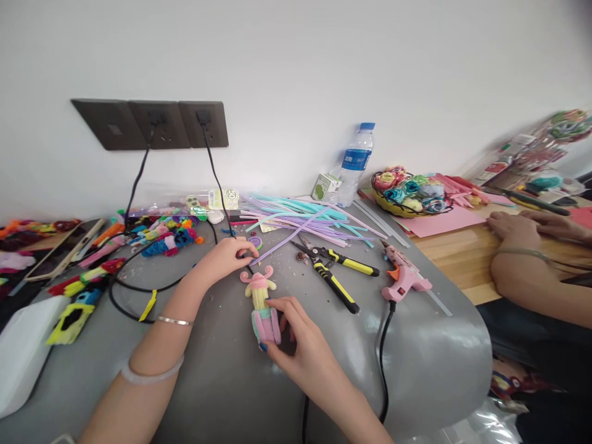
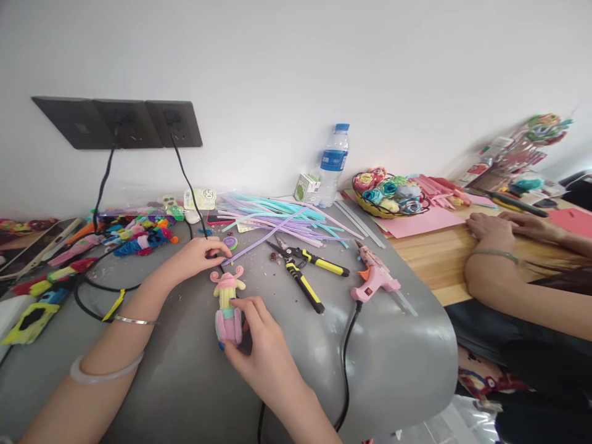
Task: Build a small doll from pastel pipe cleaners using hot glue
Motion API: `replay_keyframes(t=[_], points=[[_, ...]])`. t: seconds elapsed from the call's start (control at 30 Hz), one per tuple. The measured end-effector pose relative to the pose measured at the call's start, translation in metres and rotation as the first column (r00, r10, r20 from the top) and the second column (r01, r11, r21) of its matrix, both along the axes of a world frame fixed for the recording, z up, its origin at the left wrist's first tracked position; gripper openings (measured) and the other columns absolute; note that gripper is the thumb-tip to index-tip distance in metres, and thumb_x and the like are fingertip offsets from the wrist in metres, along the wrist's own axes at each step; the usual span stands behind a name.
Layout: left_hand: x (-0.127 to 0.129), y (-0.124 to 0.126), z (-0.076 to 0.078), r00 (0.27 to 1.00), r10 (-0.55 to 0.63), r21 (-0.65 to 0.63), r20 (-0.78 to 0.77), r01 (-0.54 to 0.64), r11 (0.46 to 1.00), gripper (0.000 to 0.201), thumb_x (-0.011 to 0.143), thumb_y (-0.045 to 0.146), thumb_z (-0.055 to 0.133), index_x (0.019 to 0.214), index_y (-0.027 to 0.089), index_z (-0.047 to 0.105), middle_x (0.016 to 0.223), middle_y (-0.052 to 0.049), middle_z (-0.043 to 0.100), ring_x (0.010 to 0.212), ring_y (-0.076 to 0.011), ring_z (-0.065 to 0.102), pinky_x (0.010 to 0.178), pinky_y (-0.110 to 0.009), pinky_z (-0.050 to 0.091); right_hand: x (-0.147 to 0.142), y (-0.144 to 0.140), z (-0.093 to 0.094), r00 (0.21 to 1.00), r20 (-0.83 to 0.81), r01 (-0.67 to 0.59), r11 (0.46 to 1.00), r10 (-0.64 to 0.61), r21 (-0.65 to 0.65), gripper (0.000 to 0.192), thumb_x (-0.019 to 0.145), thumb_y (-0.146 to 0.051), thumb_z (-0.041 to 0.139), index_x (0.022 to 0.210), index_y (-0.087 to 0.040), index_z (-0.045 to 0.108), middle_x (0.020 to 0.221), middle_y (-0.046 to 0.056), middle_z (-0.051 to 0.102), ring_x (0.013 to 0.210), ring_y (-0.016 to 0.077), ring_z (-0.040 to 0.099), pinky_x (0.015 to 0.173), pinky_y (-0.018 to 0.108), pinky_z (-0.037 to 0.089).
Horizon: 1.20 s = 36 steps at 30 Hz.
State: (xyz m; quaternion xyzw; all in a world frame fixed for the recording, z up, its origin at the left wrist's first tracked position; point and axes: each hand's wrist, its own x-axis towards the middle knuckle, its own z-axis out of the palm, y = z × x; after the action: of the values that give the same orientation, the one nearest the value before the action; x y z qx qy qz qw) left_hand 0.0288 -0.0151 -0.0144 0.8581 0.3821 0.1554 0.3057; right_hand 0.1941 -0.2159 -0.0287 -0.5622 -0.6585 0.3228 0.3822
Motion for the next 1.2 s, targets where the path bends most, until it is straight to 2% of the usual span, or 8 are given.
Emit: replay_keyframes(t=[0.3, 0.53, 0.63, 0.83, 0.93, 1.1, 1.2], points=[[0.003, -0.002, 0.003, 0.999, -0.004, -0.024, -0.039, 0.003, 1.000, 0.015, 0.080, 0.022, 0.054, 0.079, 0.020, 0.069, 0.068, 0.001, 0.050, 0.062, -0.0156, 0.048, 0.060, -0.026, 0.034, 0.000, -0.001, -0.001, 1.000, -0.020, -0.009, 1.000, 0.009, -0.014, 0.055, 0.076, 0.001, 0.061, 0.124, -0.025, 0.054, 0.111, 0.003, 0.059, 0.082, 0.0141, 0.060, 0.070, 0.024, 0.049], [-0.001, -0.001, 0.004, 0.989, 0.082, -0.066, 0.121, -0.075, 0.995, 0.022, 0.089, 0.036, 0.046, 0.094, 0.019, 0.060, 0.095, -0.005, 0.065, 0.080, -0.0197, 0.056, 0.069, -0.029, 0.043, 0.001, -0.001, -0.002, 0.999, -0.036, -0.017, 1.000, 0.017, -0.024, 0.056, 0.076, 0.001, 0.061, 0.124, -0.025, 0.053, 0.113, 0.003, 0.058, 0.084, 0.0141, 0.060, 0.073, 0.025, 0.049], [-0.002, 0.000, 0.004, 0.986, 0.102, -0.092, 0.133, -0.090, 0.992, 0.022, 0.091, 0.038, 0.045, 0.093, 0.020, 0.056, 0.089, -0.003, 0.061, 0.075, -0.0179, 0.052, 0.067, -0.028, 0.041, 0.001, -0.001, -0.002, 0.999, -0.038, -0.019, 0.999, 0.018, -0.029, 0.056, 0.076, 0.001, 0.060, 0.124, -0.026, 0.053, 0.113, 0.003, 0.058, 0.083, 0.0140, 0.059, 0.073, 0.025, 0.049], [-0.001, -0.004, 0.007, 0.985, 0.088, -0.126, 0.151, -0.069, 0.990, 0.018, 0.094, 0.036, 0.041, 0.086, 0.022, 0.047, 0.071, 0.003, 0.044, 0.066, -0.0151, 0.043, 0.063, -0.026, 0.037, 0.001, 0.000, -0.003, 0.999, -0.044, -0.024, 0.999, 0.023, -0.029, 0.056, 0.076, 0.001, 0.061, 0.124, -0.025, 0.053, 0.114, 0.003, 0.058, 0.084, 0.0144, 0.058, 0.073, 0.025, 0.048], [-0.002, -0.004, 0.008, 0.991, 0.069, -0.090, 0.118, -0.058, 0.994, 0.021, 0.093, 0.037, 0.042, 0.083, 0.021, 0.049, 0.071, 0.003, 0.045, 0.064, -0.0152, 0.043, 0.061, -0.026, 0.035, 0.001, 0.000, -0.004, 0.998, -0.049, -0.027, 0.999, 0.025, -0.027, 0.056, 0.076, 0.001, 0.062, 0.124, -0.025, 0.053, 0.113, 0.003, 0.058, 0.084, 0.0146, 0.058, 0.073, 0.025, 0.048], [-0.007, 0.002, 0.005, 0.996, 0.004, 0.008, 0.090, -0.005, 1.000, 0.028, 0.092, 0.032, 0.044, 0.070, 0.019, 0.054, 0.082, -0.002, 0.058, 0.076, -0.0174, 0.055, 0.072, -0.029, 0.042, 0.001, -0.002, -0.005, 0.998, -0.051, -0.027, 0.999, 0.025, -0.031, 0.056, 0.077, 0.000, 0.061, 0.126, -0.026, 0.052, 0.114, 0.003, 0.057, 0.083, 0.0145, 0.058, 0.073, 0.025, 0.048], [-0.010, 0.003, 0.002, 0.998, 0.019, 0.079, 0.056, -0.023, 0.997, 0.020, 0.090, 0.029, 0.047, 0.077, 0.019, 0.059, 0.086, -0.002, 0.061, 0.072, -0.0161, 0.055, 0.069, -0.028, 0.043, 0.002, -0.002, -0.005, 0.998, -0.052, -0.031, 0.999, 0.030, -0.029, 0.056, 0.077, 0.000, 0.061, 0.126, -0.026, 0.052, 0.115, 0.004, 0.057, 0.083, 0.0145, 0.058, 0.073, 0.026, 0.048]])
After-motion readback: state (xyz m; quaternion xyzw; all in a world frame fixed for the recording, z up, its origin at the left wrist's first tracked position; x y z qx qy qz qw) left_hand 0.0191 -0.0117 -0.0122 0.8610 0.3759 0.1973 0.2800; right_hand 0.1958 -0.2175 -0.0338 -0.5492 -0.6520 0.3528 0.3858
